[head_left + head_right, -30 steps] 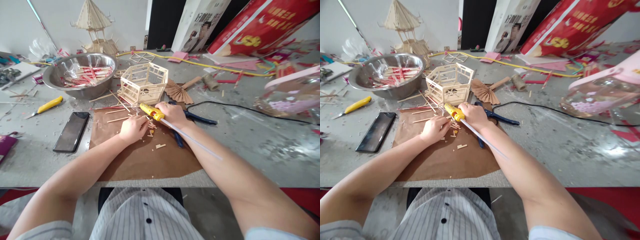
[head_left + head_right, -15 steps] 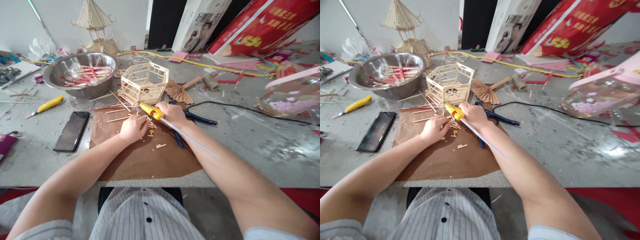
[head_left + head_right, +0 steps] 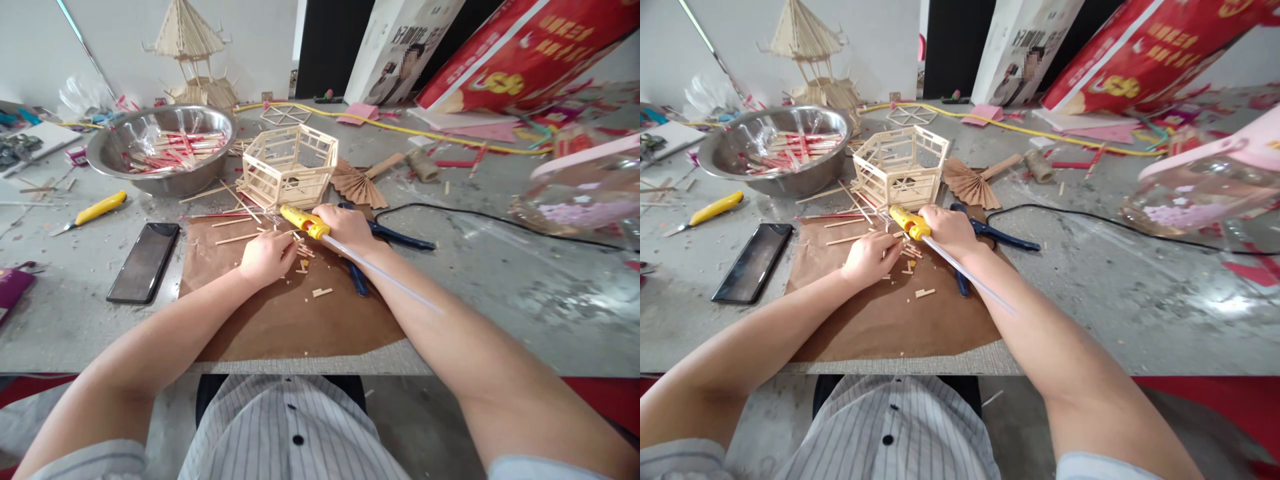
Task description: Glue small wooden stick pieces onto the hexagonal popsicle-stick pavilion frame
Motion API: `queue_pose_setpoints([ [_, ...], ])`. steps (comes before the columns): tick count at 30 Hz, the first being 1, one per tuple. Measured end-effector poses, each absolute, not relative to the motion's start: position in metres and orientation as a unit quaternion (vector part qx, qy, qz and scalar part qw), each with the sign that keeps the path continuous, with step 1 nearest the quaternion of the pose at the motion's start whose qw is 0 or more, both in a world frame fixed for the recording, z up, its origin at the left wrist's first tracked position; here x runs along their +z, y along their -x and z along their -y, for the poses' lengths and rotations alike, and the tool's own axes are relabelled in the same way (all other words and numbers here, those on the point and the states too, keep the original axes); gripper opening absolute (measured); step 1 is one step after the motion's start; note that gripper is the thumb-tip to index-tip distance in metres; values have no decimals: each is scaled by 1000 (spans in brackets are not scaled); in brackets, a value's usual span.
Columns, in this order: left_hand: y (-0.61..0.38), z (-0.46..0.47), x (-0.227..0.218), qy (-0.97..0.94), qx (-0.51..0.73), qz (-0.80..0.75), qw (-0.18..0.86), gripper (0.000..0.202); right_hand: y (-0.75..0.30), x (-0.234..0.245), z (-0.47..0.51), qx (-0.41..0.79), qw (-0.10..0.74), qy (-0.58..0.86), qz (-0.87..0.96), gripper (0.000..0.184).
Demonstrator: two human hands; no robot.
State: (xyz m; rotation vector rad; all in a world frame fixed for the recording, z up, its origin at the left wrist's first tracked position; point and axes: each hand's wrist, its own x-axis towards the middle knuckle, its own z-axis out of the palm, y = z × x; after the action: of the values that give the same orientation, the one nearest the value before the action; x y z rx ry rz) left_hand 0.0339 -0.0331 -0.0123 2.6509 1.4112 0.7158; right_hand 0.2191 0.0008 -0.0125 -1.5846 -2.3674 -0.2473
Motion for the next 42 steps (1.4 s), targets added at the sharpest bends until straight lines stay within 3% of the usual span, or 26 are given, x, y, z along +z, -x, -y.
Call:
queue_pose_setpoints([
  [42, -34, 33, -12, -861, 233, -451, 23, 37, -223, -13, -1, -96, 154, 561, 808, 28],
])
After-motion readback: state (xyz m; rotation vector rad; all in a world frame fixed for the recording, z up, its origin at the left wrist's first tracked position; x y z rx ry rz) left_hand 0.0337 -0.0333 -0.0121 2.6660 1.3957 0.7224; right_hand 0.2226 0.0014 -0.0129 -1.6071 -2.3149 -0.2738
